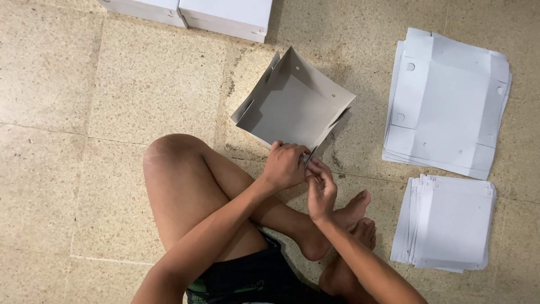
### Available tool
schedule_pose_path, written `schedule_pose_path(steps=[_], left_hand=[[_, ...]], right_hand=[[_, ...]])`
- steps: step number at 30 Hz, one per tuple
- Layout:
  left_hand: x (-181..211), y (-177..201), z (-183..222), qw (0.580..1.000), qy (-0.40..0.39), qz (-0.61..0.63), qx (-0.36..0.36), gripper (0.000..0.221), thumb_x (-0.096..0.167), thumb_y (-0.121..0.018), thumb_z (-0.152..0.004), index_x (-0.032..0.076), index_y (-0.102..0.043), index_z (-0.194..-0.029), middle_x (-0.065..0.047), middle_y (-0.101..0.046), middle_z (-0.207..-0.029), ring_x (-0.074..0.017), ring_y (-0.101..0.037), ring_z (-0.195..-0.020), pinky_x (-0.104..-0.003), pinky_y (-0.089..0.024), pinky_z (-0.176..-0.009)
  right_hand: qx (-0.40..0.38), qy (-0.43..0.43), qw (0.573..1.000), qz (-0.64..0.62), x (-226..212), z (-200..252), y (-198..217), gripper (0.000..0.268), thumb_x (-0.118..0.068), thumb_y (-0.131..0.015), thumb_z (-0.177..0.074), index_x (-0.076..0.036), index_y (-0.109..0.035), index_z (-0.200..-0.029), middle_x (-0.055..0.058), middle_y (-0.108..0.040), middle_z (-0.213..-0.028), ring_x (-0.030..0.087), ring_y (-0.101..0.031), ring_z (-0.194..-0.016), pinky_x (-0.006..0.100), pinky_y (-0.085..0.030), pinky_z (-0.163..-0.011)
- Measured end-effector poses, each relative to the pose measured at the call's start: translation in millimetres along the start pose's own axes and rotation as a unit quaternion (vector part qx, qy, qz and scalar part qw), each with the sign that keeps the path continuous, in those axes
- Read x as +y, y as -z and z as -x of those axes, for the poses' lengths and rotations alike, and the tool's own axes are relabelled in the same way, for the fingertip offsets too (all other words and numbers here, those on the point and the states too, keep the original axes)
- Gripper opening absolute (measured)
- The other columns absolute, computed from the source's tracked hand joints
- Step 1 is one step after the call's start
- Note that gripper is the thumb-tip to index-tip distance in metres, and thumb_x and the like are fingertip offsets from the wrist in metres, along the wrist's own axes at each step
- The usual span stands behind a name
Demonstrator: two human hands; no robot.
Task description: Assembling a cardboard box from a flat sheet by folding and tucking flaps.
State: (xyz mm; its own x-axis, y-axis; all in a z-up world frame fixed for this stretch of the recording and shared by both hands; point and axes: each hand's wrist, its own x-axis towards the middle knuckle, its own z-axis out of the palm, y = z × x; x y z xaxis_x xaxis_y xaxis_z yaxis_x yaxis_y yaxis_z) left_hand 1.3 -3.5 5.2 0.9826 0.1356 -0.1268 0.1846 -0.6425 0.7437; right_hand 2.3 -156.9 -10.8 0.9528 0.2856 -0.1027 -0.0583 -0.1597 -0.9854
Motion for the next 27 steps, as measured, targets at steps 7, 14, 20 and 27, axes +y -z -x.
schedule_pose_path(steps=[7, 14, 20, 27], left_hand=[[3.3, 1.3, 4.6, 1.0, 0.004, 0.006, 0.028, 0.034, 0.012, -0.063, -0.08, 0.009, -0.068, -0.114, -0.012, -0.07, -0.091, -0.033, -0.07, -0.093, -0.046, -0.039, -0.096], [-12.1, -8.1, 0.9, 0.996, -0.005, 0.055, 0.067, 0.015, 0.009, -0.071, -0.081, 0.005, -0.07, -0.096, -0.01, -0.066, -0.079, -0.0326, -0.07, -0.082, -0.047, -0.042, -0.096], [-22.0, -17.8, 0.8, 0.997, -0.048, -0.042, 0.043, 0.008, 0.012, -0.069, -0.083, 0.007, -0.076, -0.082, -0.01, -0.07, -0.068, -0.0283, -0.071, -0.071, -0.049, -0.04, -0.1], [-11.9, -1.0, 3.3, 0.999, -0.039, -0.023, -0.007, 0.03, 0.031, -0.055, -0.078, 0.009, -0.073, -0.07, -0.013, -0.065, -0.057, -0.0315, -0.068, -0.063, -0.056, -0.029, -0.107]], right_hand=[[-0.004, -0.001, 1.0, 0.016, 3.7, 9.4, -3.9, 0.041, 0.014, -0.051, -0.085, 0.008, -0.063, -0.124, 0.022, -0.057, -0.133, 0.035, -0.062, -0.119, 0.043, -0.058, -0.087], [0.017, -0.043, 0.999, -0.017, 20.7, 10.4, -3.7, 0.042, 0.014, -0.051, -0.087, 0.009, -0.058, -0.128, 0.024, -0.058, -0.129, 0.035, -0.064, -0.117, 0.043, -0.059, -0.082], [0.009, -0.028, 1.0, 0.008, 10.3, 20.7, -12.3, 0.04, 0.014, -0.051, -0.086, 0.005, -0.062, -0.123, 0.021, -0.057, -0.133, 0.033, -0.061, -0.12, 0.042, -0.059, -0.085], [-0.034, 0.03, 0.993, 0.106, 1.3, 11.7, -8.1, 0.036, 0.013, -0.045, -0.09, 0.001, -0.074, -0.108, 0.017, -0.055, -0.134, 0.04, -0.058, -0.124, 0.048, -0.058, -0.091]])
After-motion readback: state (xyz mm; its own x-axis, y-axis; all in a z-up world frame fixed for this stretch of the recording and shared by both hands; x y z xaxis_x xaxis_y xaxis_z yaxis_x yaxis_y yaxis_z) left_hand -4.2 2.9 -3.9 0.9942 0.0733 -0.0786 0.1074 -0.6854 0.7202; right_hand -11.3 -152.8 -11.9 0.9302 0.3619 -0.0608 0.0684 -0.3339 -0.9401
